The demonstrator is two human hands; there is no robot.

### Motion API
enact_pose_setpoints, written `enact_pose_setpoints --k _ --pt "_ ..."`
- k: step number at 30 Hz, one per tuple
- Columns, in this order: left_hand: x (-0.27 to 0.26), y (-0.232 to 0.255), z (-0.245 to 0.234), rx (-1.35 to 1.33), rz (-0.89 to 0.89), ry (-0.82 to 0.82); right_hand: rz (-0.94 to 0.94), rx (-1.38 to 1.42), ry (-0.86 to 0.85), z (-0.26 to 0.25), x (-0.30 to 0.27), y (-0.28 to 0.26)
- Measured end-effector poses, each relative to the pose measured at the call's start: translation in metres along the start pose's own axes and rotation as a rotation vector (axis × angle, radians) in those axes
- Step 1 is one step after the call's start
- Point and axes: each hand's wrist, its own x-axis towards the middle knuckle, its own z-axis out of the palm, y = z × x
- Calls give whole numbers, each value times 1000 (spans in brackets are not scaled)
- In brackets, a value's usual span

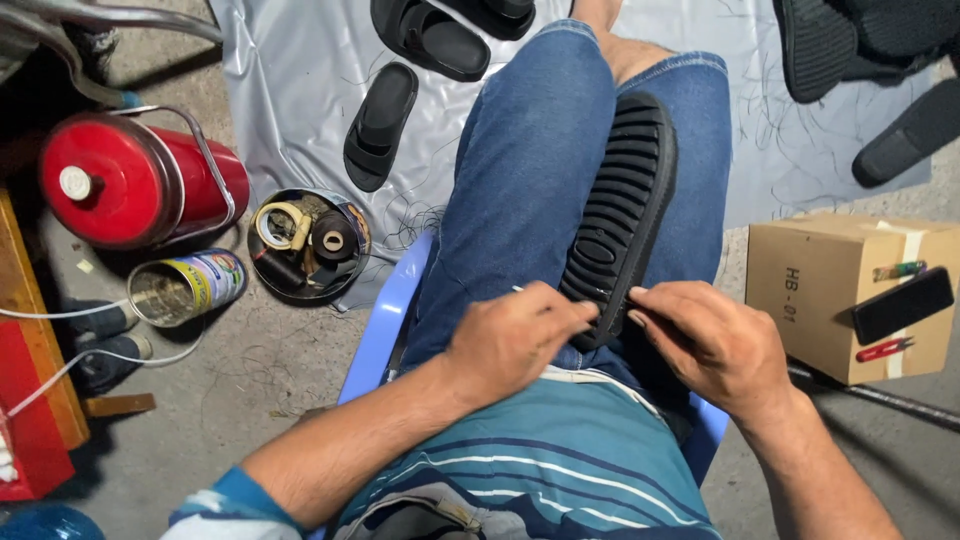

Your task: Hand-sewing the sole of a sandal using a needle and thread

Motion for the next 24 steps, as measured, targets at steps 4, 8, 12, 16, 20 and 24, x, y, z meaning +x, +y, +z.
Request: enact_pose_setpoints --k 4,8,12,16,20,24 --pt "7 -6 -39 117 -234 -264 70 -68 -43 -6 -4 -5" --pt "26 3 -64 -488 -402 -345 112 -90 -177 -6 -6 -1" --pt "33 15 -31 -1075 -593 -357 95 -52 -214 -3 -6 2" --pt "41 8 -21 -223 -229 -155 107 -35 -199 -3 -7 1" --pt "51 20 -30 -158 -382 -423 99 -63 -164 0 -8 0" --pt "56 24 -42 -209 -243 -449 189 -105 -109 6 -11 -3"
